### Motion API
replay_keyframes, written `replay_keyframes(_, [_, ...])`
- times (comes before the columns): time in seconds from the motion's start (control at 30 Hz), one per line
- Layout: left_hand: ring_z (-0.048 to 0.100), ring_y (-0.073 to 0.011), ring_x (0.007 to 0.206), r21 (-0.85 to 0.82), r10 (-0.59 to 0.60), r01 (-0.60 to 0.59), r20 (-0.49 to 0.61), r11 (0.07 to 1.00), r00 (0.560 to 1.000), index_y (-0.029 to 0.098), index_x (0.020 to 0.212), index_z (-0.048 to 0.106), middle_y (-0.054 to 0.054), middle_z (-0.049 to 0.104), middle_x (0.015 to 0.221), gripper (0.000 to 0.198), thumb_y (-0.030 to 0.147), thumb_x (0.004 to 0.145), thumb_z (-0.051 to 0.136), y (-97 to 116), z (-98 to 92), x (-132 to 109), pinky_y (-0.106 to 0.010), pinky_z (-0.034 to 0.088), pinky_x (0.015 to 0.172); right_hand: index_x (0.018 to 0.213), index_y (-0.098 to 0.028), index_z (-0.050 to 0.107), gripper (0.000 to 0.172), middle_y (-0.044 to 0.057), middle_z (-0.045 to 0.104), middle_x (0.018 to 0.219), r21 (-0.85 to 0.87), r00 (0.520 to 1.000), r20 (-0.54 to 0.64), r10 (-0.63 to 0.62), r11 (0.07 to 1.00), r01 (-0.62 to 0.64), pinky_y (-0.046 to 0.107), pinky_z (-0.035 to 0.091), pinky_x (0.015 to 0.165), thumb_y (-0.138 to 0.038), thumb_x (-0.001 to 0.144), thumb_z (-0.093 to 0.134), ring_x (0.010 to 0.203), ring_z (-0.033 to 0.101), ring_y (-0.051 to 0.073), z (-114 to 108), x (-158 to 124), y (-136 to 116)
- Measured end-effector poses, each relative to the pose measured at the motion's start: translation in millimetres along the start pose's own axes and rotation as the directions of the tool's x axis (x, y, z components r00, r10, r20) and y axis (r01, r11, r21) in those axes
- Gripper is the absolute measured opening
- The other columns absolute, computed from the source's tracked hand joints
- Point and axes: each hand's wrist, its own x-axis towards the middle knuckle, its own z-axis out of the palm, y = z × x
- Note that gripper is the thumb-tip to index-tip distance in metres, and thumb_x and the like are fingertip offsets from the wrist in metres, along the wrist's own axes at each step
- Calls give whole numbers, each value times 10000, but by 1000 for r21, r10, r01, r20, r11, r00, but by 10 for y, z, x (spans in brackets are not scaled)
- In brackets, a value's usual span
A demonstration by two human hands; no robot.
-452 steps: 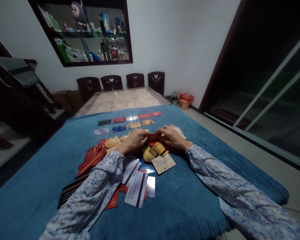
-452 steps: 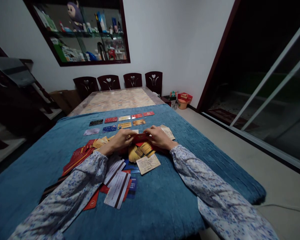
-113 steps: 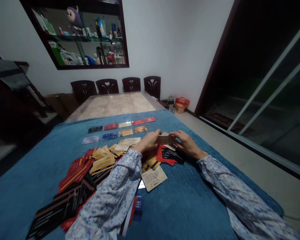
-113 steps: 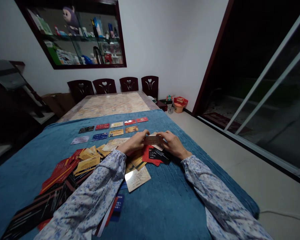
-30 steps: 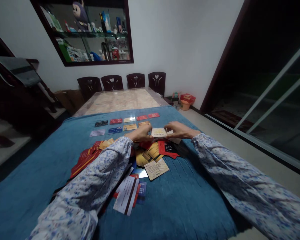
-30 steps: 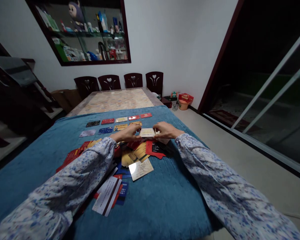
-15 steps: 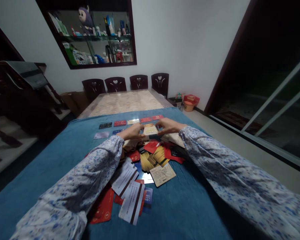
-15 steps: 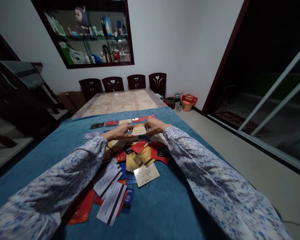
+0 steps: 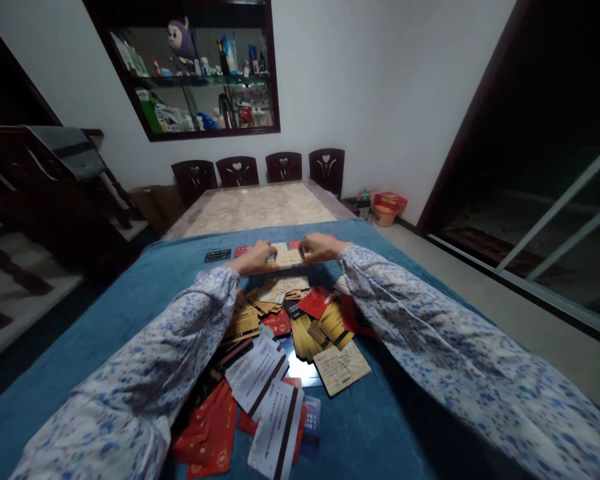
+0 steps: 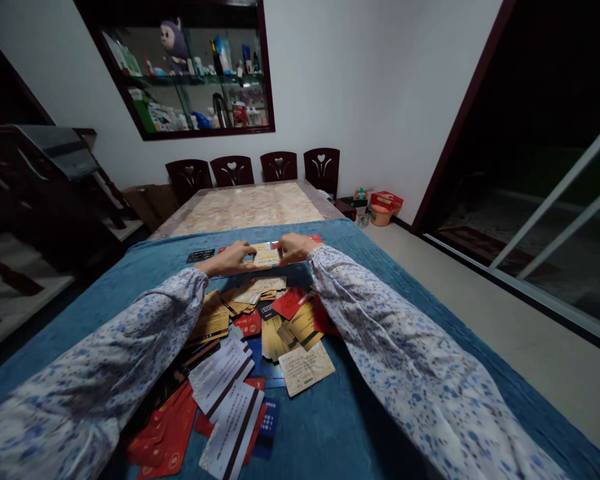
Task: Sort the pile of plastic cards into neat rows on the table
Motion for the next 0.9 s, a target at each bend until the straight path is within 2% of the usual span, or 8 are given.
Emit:
replay_keyframes(0.2, [514,-370,1225,38,-48,46,53,998,997,168,1187,697,-177,603,1272,413,405,855,633,-130,-23,80,-494,471,972,1067,-194,810,371,82,760,1134,-60,1000,-3,20,998,-20,226,432,702,-412,768,792,984,678,217,-55,206,-43])
replay_keyframes(0.4, [464,-388,1268,48,-69,66,57,997,996,174,1171,704,-181,599,1300,389,398,859,641,-275,43,219,-542,432,997,1123,-210,804,352,107,729,1222,-105,998,2,57,993,-56,237,446,719,-356,804,767,1109,648,256,-66,364,-89])
replay_keyframes(0.63, [445,-385,1265,33,-84,82,62,996,995,195,1072,725,-154,615,1308,309,391,846,646,-413,116,369,-511,416,975,1125,-246,803,354,113,694,1289,-119,995,6,102,988,-100,285,476,847,-381,799,777,1222,586,314,22,587,-38])
replay_keyframes(0.9, [444,-368,1239,58,-83,79,62,995,995,182,912,710,-154,645,1243,206,347,822,626,-573,213,524,-506,402,973,1125,-252,797,372,138,676,1318,-84,993,17,113,990,-112,344,496,887,-412,790,774,1276,537,365,132,826,33])
